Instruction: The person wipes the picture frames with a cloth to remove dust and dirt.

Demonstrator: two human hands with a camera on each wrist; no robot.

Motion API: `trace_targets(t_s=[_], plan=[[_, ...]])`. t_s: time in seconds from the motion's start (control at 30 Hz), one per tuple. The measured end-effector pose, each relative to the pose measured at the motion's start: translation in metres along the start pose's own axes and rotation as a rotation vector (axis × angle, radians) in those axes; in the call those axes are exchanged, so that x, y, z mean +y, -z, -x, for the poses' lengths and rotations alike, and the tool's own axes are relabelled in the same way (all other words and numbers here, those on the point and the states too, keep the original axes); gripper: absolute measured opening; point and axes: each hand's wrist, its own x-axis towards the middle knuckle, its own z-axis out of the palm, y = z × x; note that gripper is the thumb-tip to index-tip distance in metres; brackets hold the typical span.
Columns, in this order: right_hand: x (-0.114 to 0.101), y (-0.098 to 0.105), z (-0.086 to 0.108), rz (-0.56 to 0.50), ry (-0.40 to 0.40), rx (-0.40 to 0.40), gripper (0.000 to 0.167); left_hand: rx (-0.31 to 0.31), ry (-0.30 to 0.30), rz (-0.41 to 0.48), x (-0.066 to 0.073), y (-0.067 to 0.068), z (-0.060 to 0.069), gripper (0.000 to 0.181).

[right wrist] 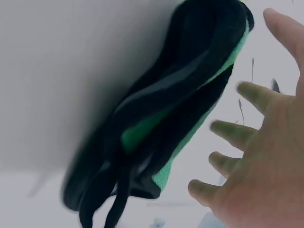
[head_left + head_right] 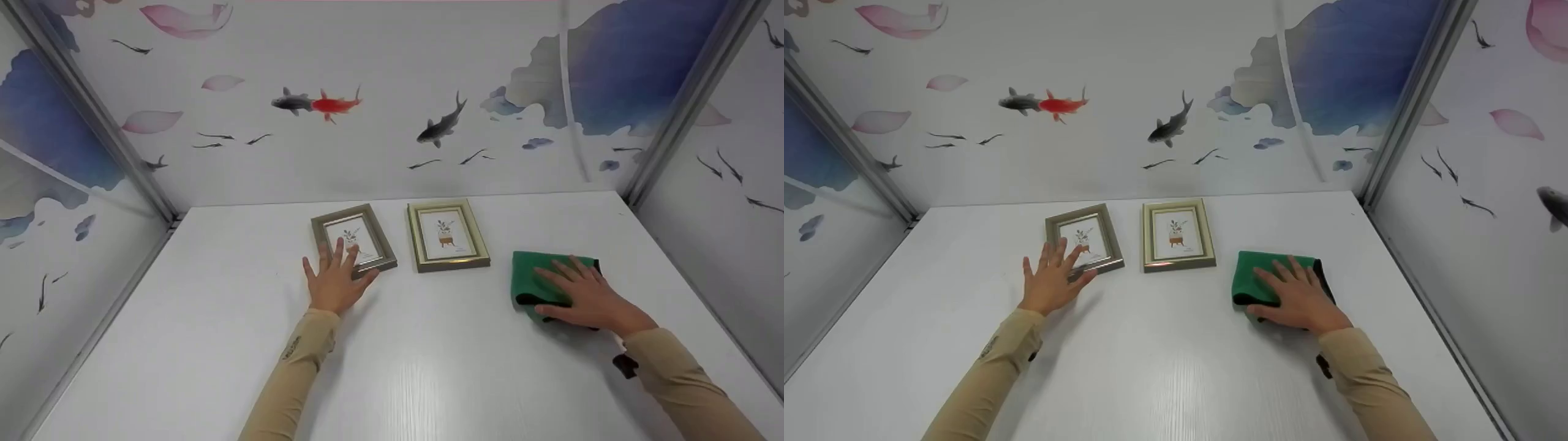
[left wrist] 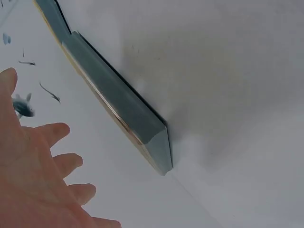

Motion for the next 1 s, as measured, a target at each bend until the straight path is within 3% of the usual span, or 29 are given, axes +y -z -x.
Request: trace_targets(t_s=[0.13, 0.33, 0.5, 0.67, 0.83, 1.0], plan=[[0.003, 0.002, 0.008, 0.057, 0.025, -0.044, 0.082, -0.030, -0.026, -0.021, 0.013, -0.001, -0.008, 0.075], [0.002, -0.003, 0.004, 0.125, 0.062, -0.078, 0.084, -0.070, -0.087, -0.052, 0.047, -0.003, -0.034, 0.070], [-0.005, -0.009, -0.005, 0.116, 0.019, -0.089, 0.085, -0.104, -0.157, -0.079, 0.075, -0.014, -0.050, 0.069], [-0.004, -0.010, -0.008, 0.125, 0.030, -0.069, 0.077, -0.121, -0.167, -0.115, 0.099, -0.027, -0.060, 0.064], [-0.002, -0.009, -0.010, 0.138, 0.033, -0.039, 0.071, -0.120, -0.186, -0.198, 0.115, -0.038, -0.066, 0.059], [-0.004, -0.013, -0.014, 0.198, 0.068, -0.023, 0.065, -0.125, -0.207, -0.264, 0.121, -0.042, -0.068, 0.041]])
